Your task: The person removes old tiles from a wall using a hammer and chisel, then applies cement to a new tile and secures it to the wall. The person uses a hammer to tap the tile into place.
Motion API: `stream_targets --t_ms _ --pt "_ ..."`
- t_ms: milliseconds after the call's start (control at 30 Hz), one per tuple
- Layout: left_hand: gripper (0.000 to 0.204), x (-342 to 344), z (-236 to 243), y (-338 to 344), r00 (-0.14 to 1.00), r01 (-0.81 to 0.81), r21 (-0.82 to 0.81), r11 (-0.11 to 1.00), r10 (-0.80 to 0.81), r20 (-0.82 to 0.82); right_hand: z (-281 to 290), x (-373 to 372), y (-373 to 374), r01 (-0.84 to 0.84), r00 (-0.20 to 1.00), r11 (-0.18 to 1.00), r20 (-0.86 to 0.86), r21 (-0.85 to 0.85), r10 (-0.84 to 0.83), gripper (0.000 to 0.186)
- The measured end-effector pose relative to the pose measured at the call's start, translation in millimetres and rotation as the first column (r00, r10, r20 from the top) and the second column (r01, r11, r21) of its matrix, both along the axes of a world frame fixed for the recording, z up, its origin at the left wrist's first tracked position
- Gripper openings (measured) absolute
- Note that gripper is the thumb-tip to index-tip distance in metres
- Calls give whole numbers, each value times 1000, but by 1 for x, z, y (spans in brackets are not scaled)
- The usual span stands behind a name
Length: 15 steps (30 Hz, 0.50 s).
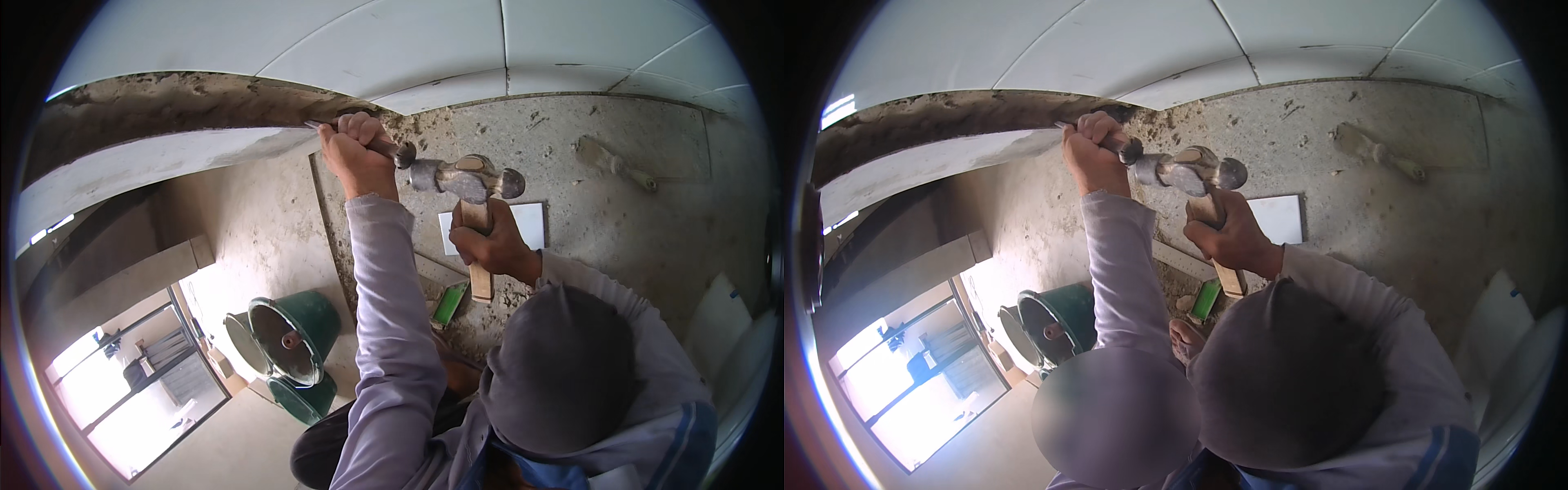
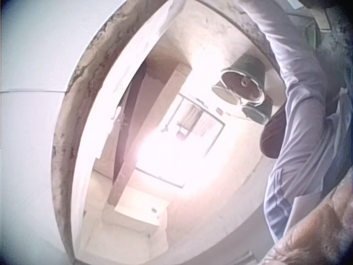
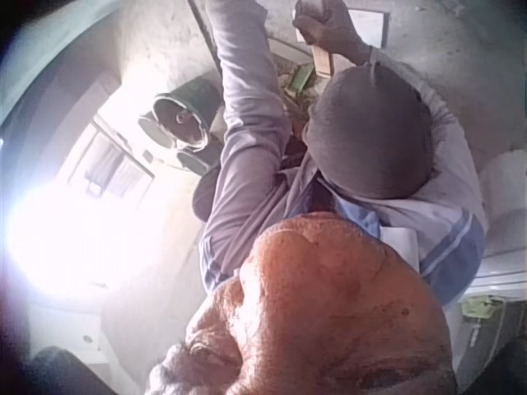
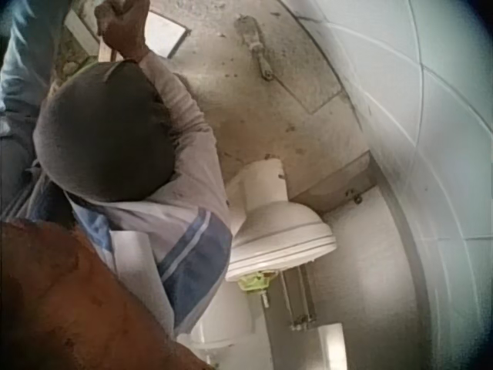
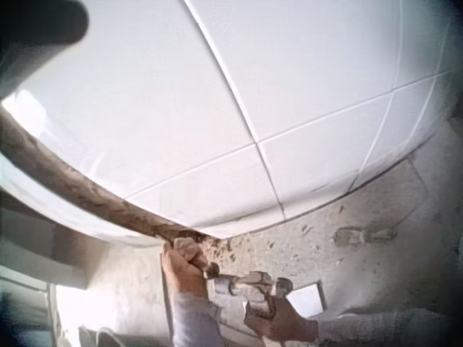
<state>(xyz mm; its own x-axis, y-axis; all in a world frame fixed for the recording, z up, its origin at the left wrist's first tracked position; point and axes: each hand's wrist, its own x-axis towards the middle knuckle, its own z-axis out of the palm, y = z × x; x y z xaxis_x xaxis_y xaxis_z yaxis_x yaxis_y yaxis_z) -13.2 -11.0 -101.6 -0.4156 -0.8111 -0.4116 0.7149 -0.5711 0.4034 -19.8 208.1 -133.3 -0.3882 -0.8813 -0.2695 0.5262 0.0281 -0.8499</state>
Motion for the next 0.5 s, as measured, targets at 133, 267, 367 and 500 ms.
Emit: stream_targets --t_ms 133,267,367,500 --pt "32 -7 8 4 1000 -2 33 999 3 -8 -5 12 -2 290 955 931 11 -223 -295 10" --pt "35 -3 5 -3 990 53 53 997 -45 -136 -10 -2 -8 -19 1000 997 6 76 19 10" --pt "38 0 5 -2 992 77 39 996 -73 -99 -14 18 0 240 958 963 -129 -122 -255 9" --pt "38 6 11 1 988 111 61 992 -103 -114 -8 -3 2 -1 985 1000 -175 12 3 17"
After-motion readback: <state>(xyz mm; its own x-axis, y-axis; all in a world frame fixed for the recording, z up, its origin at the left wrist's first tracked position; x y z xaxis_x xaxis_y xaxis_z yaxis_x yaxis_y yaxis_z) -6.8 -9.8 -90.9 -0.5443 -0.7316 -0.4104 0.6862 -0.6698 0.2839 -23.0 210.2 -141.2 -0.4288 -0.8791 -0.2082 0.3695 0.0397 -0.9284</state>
